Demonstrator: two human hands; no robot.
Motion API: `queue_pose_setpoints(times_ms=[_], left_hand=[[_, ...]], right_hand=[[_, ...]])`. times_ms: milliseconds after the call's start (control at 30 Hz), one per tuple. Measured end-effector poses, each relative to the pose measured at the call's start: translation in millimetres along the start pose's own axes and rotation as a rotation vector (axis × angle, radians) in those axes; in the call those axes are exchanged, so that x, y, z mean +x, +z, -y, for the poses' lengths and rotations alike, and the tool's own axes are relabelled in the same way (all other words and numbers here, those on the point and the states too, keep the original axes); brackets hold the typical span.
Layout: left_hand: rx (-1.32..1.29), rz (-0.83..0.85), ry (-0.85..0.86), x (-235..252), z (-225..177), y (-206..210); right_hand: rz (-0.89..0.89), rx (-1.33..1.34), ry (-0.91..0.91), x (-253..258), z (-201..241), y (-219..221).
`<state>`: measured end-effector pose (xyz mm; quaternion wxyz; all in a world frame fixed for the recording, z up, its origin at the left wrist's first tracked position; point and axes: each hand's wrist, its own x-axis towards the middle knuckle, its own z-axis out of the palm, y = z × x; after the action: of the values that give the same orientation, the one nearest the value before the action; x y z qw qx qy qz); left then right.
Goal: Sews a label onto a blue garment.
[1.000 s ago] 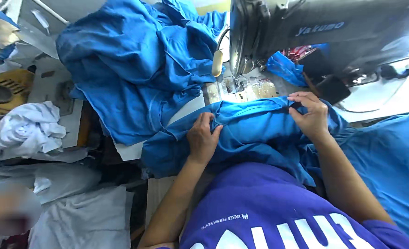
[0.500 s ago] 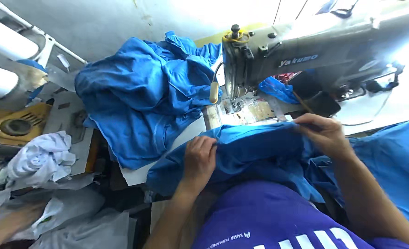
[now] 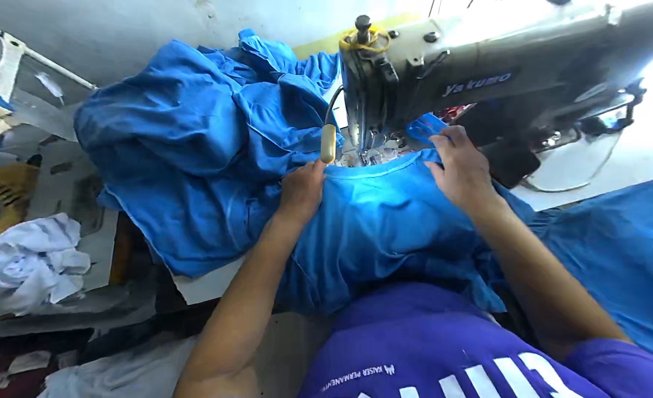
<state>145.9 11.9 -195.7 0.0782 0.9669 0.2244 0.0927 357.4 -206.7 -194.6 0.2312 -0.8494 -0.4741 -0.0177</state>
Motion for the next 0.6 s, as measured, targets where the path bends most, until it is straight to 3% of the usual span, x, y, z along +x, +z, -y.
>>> queue_pose_setpoints(times_ms=[100,233,433,500,600], left_hand=[[0.061,-0.153,0.085,-9.4,-4.2,-0.7],[0.039,-0.236,0.165,-36.2,-38.1,-8.0],[-0.071,0.000,0.079,-57.2,-7.0,35.2],[-0.055,-0.002,0.085,-57.1,-6.5,34.8],[-0.039,-0.142,0.136,-62.9,-10.5,36.9]], right_hand=[[-0.116,0.060,-0.181,-29.7,22.4,14.3],[0.019,0.061,-0.183,-37.7,11.4,40.9],[0.029,0.029,-0.190,-44.1,-6.0,40.4],[-0.007,0.040,-0.185,-46.1,-7.1,41.4],[0.004,0.013,-0.173,-47.2,-7.1,41.1]])
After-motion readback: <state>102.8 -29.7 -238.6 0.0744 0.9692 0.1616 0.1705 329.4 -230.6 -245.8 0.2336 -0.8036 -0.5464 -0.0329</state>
